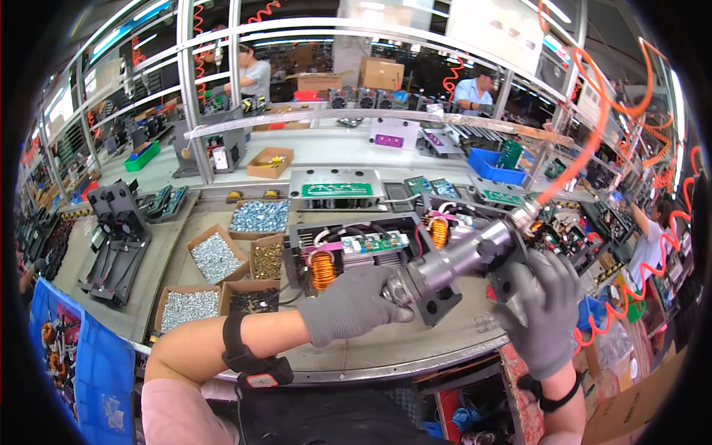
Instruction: The person uses a power tool to drive screws into a metal chassis, then picks up a copper coil from a blue bin and places it inside. They finish by securing the coil's wires to the internal components using the power tool.
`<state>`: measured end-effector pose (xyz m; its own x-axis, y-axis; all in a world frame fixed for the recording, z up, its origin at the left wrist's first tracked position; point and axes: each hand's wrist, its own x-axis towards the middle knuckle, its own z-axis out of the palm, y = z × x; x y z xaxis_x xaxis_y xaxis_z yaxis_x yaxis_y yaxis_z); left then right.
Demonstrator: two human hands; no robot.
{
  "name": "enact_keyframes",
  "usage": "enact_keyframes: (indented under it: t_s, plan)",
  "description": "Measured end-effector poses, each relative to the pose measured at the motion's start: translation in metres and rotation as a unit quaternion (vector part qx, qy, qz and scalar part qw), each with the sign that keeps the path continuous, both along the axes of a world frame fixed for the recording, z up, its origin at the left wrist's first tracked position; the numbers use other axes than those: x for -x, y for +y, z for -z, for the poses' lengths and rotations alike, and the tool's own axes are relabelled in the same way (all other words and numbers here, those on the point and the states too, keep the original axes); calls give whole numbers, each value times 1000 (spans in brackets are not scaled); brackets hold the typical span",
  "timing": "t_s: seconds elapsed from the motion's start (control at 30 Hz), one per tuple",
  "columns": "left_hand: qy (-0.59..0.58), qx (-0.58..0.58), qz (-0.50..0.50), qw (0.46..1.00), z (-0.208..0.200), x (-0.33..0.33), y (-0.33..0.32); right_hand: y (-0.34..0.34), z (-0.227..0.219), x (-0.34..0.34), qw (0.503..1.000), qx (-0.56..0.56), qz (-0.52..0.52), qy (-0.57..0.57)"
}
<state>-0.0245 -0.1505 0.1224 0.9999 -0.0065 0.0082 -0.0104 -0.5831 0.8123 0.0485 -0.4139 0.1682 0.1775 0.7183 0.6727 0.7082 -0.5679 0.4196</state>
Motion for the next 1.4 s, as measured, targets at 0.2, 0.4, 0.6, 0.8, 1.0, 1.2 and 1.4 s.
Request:
enact_keyframes:
  t_s: [0.2,0.4,0.6,0.8,1.0,1.2,1.4]
  plan:
    - [-119,-234,20,965,-17,20,30,101,-44,-5,939,276,-53,197]
    - [-291,-452,-187,822,-42,-6,73,183,-67,-35,950,240,-122,156]
    - [97,212,187,954,-55,-43,166,252,-87,-67,935,190,-248,-166]
    - [-94,-323,-228,914,-93,-51,168,317,-111,-102,944,248,-177,-127]
    - [131,330,147,923,-68,-58,237,340,-126,-107,923,228,-297,-93]
    - [110,129,-42,985,-127,-40,215,341,-122,-105,945,163,-272,-81]
    - [52,176,-125,975,-113,-31,192,316,-152,-90,961,62,-253,90]
